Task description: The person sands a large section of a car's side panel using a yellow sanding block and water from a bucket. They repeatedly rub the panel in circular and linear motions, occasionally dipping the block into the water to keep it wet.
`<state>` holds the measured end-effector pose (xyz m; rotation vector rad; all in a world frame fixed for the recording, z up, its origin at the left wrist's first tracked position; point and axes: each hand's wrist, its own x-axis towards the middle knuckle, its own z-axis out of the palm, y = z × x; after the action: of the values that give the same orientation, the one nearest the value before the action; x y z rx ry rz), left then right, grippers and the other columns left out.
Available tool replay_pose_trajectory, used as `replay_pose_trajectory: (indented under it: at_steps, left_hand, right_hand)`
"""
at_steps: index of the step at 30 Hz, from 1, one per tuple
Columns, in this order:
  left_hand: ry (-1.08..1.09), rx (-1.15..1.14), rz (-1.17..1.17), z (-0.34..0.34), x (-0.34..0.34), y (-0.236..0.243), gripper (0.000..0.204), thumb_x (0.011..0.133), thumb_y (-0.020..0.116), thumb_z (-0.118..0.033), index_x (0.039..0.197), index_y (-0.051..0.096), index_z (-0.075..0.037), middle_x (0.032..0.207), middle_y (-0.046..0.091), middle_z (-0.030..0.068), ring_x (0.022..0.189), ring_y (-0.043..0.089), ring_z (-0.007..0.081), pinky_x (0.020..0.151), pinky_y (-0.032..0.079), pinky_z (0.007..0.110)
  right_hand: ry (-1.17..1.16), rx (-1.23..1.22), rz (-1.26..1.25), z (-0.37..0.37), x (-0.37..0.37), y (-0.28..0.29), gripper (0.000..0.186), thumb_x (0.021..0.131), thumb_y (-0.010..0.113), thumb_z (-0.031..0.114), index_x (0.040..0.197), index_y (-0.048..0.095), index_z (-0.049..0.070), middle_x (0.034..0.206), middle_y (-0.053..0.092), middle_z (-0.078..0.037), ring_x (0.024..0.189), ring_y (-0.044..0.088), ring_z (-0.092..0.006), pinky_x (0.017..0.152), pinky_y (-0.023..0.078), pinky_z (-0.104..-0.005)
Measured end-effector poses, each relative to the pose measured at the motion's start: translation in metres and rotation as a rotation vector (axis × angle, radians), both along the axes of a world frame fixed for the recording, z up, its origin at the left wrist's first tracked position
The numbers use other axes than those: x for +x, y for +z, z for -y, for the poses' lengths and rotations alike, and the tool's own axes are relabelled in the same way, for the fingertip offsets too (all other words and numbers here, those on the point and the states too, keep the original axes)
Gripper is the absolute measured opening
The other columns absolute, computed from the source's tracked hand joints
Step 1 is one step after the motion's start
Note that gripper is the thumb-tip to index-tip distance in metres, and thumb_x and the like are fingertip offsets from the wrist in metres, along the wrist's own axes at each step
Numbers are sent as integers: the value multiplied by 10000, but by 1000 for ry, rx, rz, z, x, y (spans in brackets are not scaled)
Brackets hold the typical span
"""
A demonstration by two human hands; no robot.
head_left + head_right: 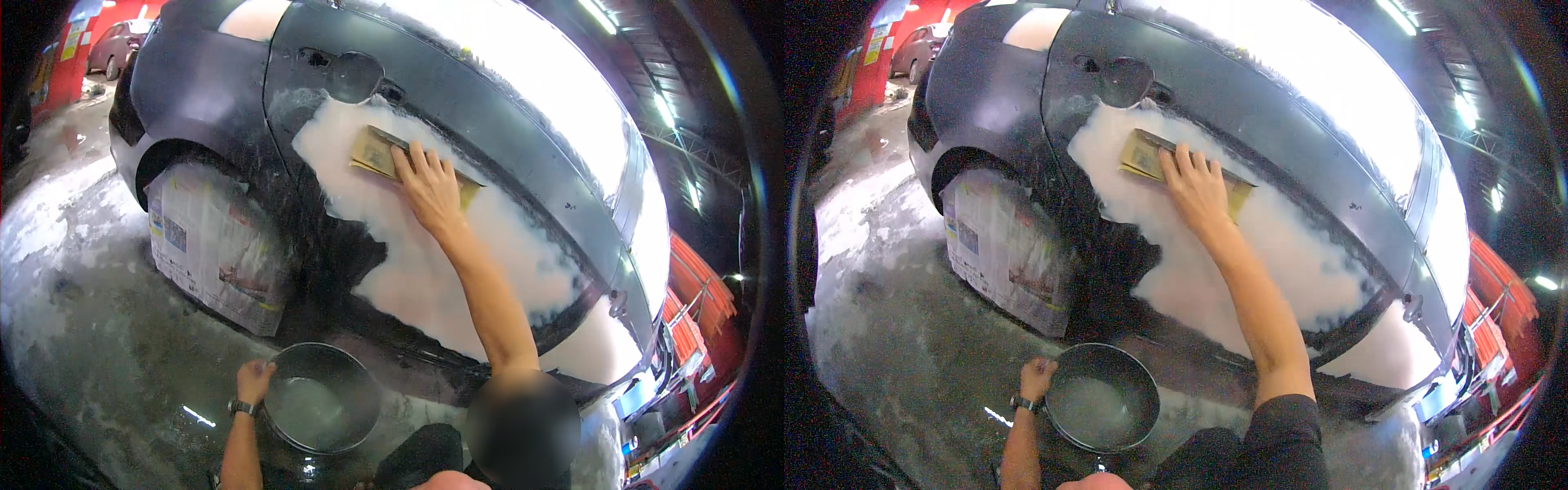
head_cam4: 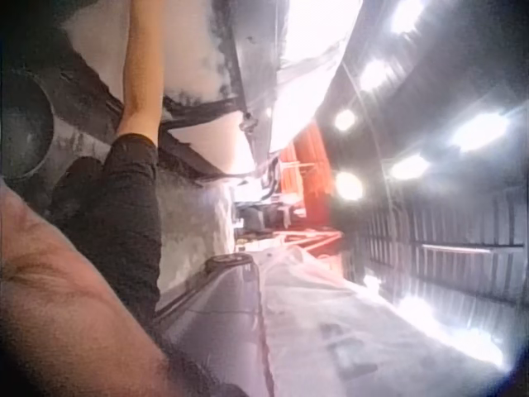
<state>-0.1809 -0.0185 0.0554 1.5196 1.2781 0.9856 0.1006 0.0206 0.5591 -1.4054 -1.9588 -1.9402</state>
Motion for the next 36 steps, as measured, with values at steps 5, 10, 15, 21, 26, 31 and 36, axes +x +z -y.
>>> replay_pose_trajectory:
  at_steps: [5, 10, 15, 21, 26, 31, 36]
  left_hand:
    - [-63, -65, 65, -1, 2, 13, 403, 875, 773, -361, 915, 713, 36, 871, 735, 199, 769, 695, 325, 713, 522, 435]
    - [-42, -27, 28, 0, -3, 18, 371, 875, 778, -327, 879, 709, 38, 824, 730, 185, 718, 679, 304, 691, 514, 414]
    - [-40, -59, 39, -3, 0, 9, 362, 874, 781, -320, 941, 733, 33, 861, 743, 186, 769, 705, 304, 732, 533, 402]
    - [-50, -38, 2, 4, -8, 37, 389, 873, 782, -338, 1008, 750, 26, 906, 750, 202, 846, 732, 314, 778, 547, 406]
    - [-40, -21, 7, -5, -2, 12, 412, 867, 787, -360, 997, 743, 29, 892, 743, 205, 806, 717, 321, 752, 540, 408]
    - [-46, -15, 69, 2, -3, 19, 427, 859, 796, -372, 984, 737, 32, 897, 745, 199, 819, 716, 307, 741, 537, 419]
    - [-5, -59, 65, 3, 0, 16, 403, 857, 805, -352, 986, 735, 23, 894, 752, 178, 814, 715, 282, 745, 541, 414]
  right_hand:
    - [-23, 107, -2, -35, -26, 43, 440, 893, 616, 166, 1328, 612, 103, 1281, 576, -142, 1044, 609, -286, 855, 501, -434]
    - [73, 31, 46, 18, 22, 5, 454, 884, 620, 152, 1335, 598, 100, 1294, 575, -141, 1040, 601, -291, 850, 500, -436]
    - [-4, 84, 73, 22, 10, 36, 444, 881, 639, 169, 1320, 619, 110, 1294, 585, -149, 1029, 602, -279, 852, 496, -426]
    - [-48, -29, -77, 38, 32, 13, 742, 751, 821, 237, 1424, 535, 113, 1395, 529, -120, 1158, 556, -288, 923, 453, -411]
    - [-53, 5, -13, 50, 41, 21, 667, 781, 804, 251, 1390, 567, 114, 1392, 532, -117, 1153, 554, -285, 927, 453, -411]
    - [-84, 6, -74, 28, 19, 41, 649, 774, 794, 211, 1378, 579, 111, 1389, 535, -134, 1153, 557, -292, 923, 451, -417]
    - [67, 0, 36, 71, 60, 9, 476, 834, 687, 171, 1304, 629, 117, 1279, 583, -133, 1049, 587, -273, 841, 475, -408]
